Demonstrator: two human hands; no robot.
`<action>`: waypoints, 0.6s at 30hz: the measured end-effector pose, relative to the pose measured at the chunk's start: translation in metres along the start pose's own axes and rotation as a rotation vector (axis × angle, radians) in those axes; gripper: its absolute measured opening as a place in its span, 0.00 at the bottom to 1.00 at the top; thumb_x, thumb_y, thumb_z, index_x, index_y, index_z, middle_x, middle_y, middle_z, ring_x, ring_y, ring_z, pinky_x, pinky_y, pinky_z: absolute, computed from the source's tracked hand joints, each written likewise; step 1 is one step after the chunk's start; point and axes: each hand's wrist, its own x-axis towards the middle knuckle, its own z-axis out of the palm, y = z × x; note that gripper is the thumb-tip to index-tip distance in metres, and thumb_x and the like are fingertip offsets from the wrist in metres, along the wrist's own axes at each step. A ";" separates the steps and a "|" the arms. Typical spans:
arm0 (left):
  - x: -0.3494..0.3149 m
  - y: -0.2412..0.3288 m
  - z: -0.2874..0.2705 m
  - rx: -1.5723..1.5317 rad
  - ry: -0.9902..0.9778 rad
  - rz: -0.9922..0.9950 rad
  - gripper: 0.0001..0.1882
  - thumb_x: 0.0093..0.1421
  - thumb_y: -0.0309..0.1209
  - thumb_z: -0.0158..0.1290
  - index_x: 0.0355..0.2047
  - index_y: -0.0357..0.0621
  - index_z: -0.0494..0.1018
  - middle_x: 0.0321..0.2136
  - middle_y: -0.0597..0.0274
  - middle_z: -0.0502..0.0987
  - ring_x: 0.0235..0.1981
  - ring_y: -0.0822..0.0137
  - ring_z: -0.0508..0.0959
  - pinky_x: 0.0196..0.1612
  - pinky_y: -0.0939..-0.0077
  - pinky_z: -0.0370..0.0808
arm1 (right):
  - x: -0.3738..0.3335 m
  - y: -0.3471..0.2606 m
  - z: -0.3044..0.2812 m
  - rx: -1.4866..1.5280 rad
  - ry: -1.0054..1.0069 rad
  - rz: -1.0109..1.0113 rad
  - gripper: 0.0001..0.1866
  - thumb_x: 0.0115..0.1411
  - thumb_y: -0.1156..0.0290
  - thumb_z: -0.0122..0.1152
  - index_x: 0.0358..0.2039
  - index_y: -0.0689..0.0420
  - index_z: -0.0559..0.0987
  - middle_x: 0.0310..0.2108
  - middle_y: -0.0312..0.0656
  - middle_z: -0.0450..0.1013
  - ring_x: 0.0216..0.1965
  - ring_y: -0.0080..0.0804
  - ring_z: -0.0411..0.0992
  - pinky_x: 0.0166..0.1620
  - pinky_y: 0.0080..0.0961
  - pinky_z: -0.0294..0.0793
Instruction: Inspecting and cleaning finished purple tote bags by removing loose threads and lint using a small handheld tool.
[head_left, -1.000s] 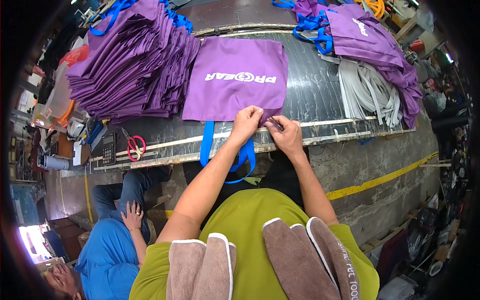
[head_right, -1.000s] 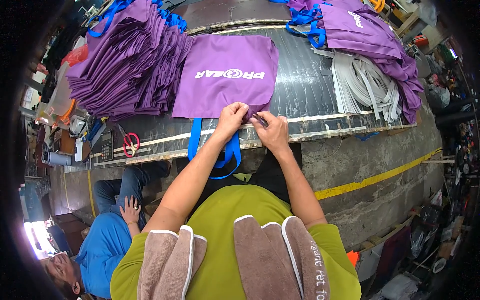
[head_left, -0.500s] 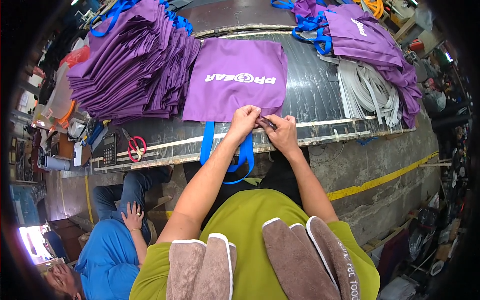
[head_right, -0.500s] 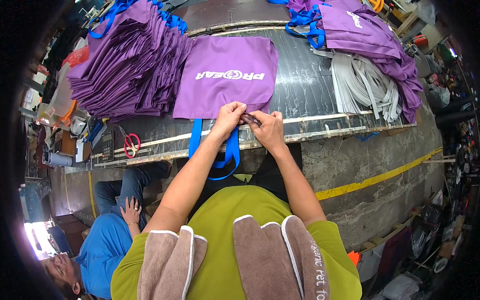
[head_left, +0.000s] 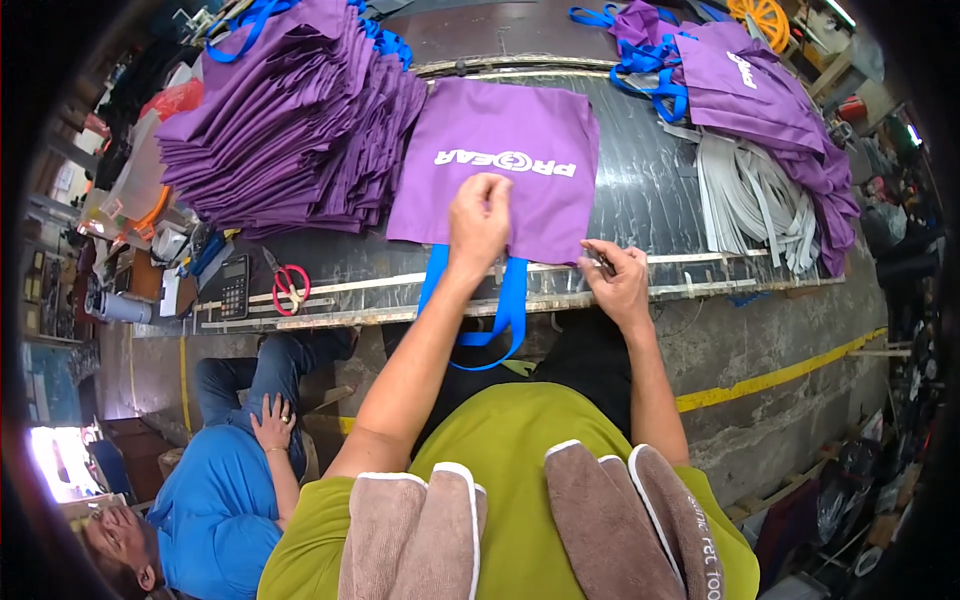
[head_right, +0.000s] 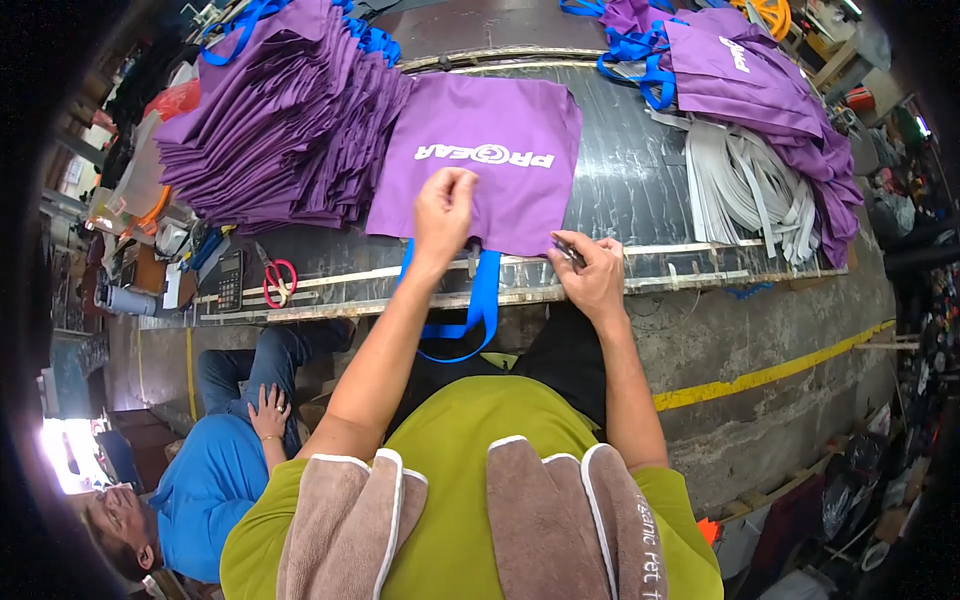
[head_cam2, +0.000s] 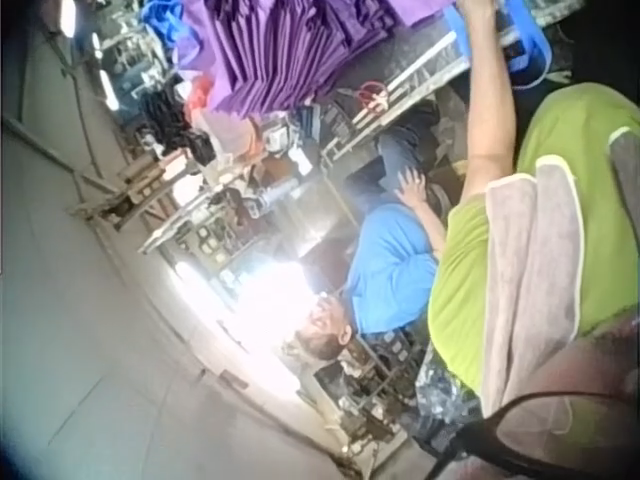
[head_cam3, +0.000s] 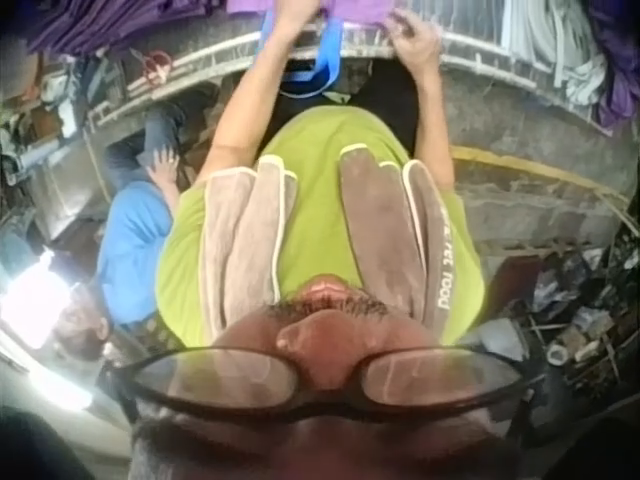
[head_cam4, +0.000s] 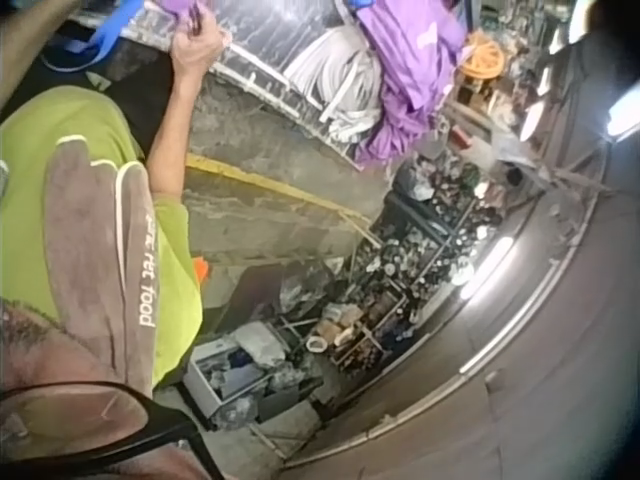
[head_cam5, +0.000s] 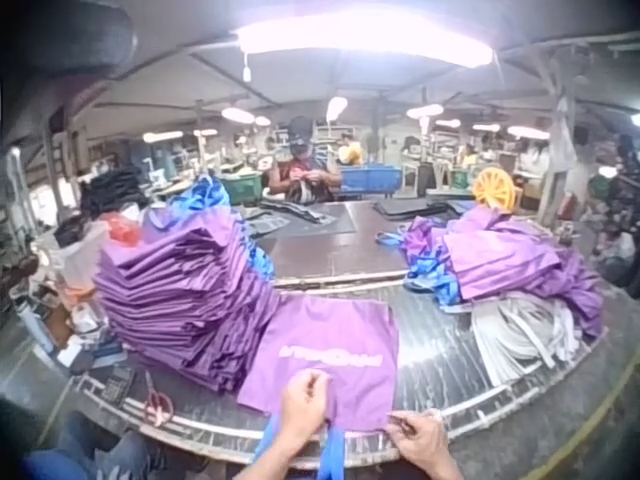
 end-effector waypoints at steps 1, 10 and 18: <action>0.002 -0.006 -0.019 0.094 0.050 0.053 0.10 0.76 0.31 0.56 0.43 0.37 0.83 0.37 0.61 0.85 0.37 0.68 0.85 0.38 0.72 0.78 | 0.001 -0.006 -0.002 -0.061 -0.040 -0.039 0.12 0.65 0.65 0.75 0.48 0.50 0.89 0.39 0.38 0.89 0.37 0.33 0.83 0.56 0.37 0.69; -0.063 -0.068 -0.153 0.252 0.194 -0.190 0.11 0.73 0.23 0.54 0.50 0.34 0.83 0.43 0.57 0.87 0.45 0.66 0.85 0.52 0.71 0.80 | 0.030 0.061 -0.051 -0.491 0.263 0.061 0.20 0.69 0.62 0.71 0.59 0.49 0.82 0.30 0.40 0.82 0.33 0.36 0.79 0.56 0.40 0.65; -0.110 -0.007 -0.094 0.340 -0.120 0.101 0.12 0.59 0.27 0.67 0.43 0.40 0.83 0.44 0.51 0.84 0.47 0.47 0.82 0.53 0.58 0.79 | 0.030 -0.018 -0.018 -0.139 0.097 -0.026 0.18 0.72 0.59 0.70 0.55 0.56 0.82 0.39 0.48 0.83 0.40 0.48 0.78 0.48 0.44 0.74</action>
